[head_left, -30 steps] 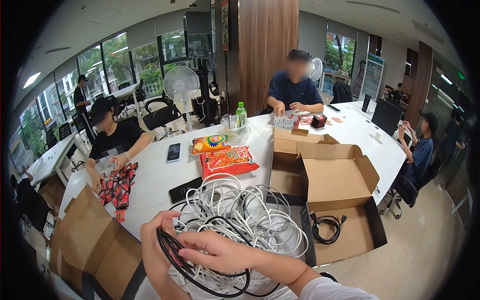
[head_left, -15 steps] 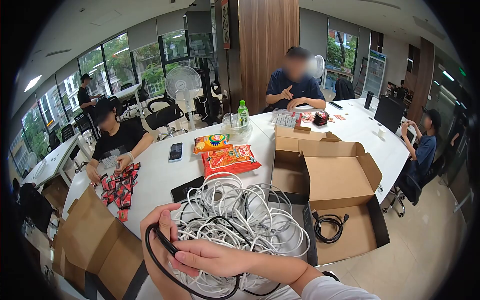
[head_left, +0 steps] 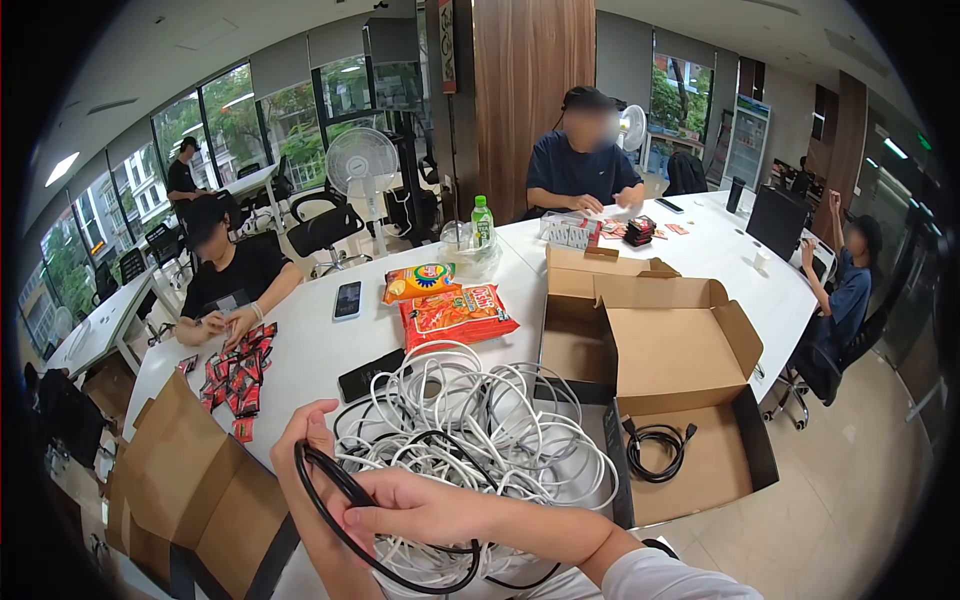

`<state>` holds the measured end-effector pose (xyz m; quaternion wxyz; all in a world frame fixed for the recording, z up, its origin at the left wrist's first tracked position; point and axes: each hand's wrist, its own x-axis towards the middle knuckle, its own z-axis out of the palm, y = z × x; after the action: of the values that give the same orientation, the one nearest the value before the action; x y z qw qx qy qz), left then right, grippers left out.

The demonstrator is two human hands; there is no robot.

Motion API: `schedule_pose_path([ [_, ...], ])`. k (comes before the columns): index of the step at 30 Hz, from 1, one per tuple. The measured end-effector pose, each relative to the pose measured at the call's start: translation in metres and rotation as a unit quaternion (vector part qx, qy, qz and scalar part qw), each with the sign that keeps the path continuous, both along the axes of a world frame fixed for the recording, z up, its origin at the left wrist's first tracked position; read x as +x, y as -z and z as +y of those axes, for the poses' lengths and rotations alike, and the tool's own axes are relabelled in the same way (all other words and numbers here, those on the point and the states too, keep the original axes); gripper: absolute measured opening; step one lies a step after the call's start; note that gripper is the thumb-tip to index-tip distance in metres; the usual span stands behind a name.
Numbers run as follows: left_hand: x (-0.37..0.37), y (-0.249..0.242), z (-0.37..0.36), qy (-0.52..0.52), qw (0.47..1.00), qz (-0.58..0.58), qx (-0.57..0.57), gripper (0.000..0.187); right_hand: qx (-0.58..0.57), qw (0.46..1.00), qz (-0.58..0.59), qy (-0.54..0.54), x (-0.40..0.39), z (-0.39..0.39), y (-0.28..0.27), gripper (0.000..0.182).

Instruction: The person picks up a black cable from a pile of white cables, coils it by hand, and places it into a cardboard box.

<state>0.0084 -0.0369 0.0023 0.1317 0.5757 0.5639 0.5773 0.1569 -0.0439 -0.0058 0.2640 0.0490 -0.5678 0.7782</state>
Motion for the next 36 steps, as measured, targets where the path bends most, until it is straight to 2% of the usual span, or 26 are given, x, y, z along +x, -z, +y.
schedule_pose_path([
  [3,0.002,-0.004,-0.001,-0.015,0.999,-0.012,-0.049,0.033,-0.033,0.999,-0.018,-0.036,0.008,0.004,-0.007,0.02],
  [6,0.002,-0.002,0.001,-0.027,0.999,0.024,-0.009,0.034,0.006,1.0,-0.017,0.019,0.013,-0.001,-0.013,0.02],
  [9,0.004,-0.01,-0.005,0.045,0.998,-0.033,0.003,0.035,-0.011,0.998,-0.067,0.005,0.009,0.002,-0.006,0.019],
  [12,0.008,-0.023,-0.021,0.063,0.994,-0.02,-0.085,0.032,0.075,0.994,-0.012,0.083,0.002,-0.004,0.004,0.015],
  [15,0.019,-0.024,-0.024,0.044,0.997,-0.045,-0.049,0.027,0.038,0.998,-0.003,0.057,0.007,-0.007,-0.003,0.012],
  [18,0.007,-0.021,-0.018,0.127,0.985,-0.065,-0.098,0.02,-0.013,1.0,-0.006,-0.001,0.015,-0.008,-0.014,0.011],
  [21,-0.002,-0.012,-0.01,0.22,0.972,-0.07,-0.029,0.017,-0.09,0.996,-0.002,-0.009,0.026,-0.001,-0.019,0.012],
  [24,-0.005,-0.011,-0.015,0.315,0.924,-0.207,-0.067,0.024,-0.228,0.973,0.002,0.034,0.038,0.008,-0.028,0.026],
  [25,0.0,-0.013,-0.016,0.308,0.923,-0.221,-0.066,0.027,-0.229,0.971,-0.005,0.061,0.042,0.011,-0.027,0.032],
  [26,0.003,-0.012,-0.014,0.324,0.922,-0.207,-0.049,0.026,-0.23,0.969,-0.012,0.084,0.044,0.013,-0.027,0.038],
  [30,0.014,-0.012,-0.011,0.222,0.968,-0.088,-0.074,0.021,-0.181,0.975,-0.032,0.129,0.042,0.014,-0.029,0.035],
  [33,0.02,-0.016,-0.012,0.176,0.984,-0.025,-0.024,0.019,-0.171,0.971,-0.056,0.155,0.039,0.017,-0.026,0.038],
  [35,0.017,-0.015,-0.01,0.159,0.987,0.03,0.016,0.018,-0.176,0.972,-0.056,0.148,0.037,0.018,-0.025,0.039],
  [36,0.014,-0.014,-0.01,0.196,0.981,0.0,-0.008,0.018,-0.179,0.972,-0.056,0.145,0.037,0.019,-0.025,0.04],
])
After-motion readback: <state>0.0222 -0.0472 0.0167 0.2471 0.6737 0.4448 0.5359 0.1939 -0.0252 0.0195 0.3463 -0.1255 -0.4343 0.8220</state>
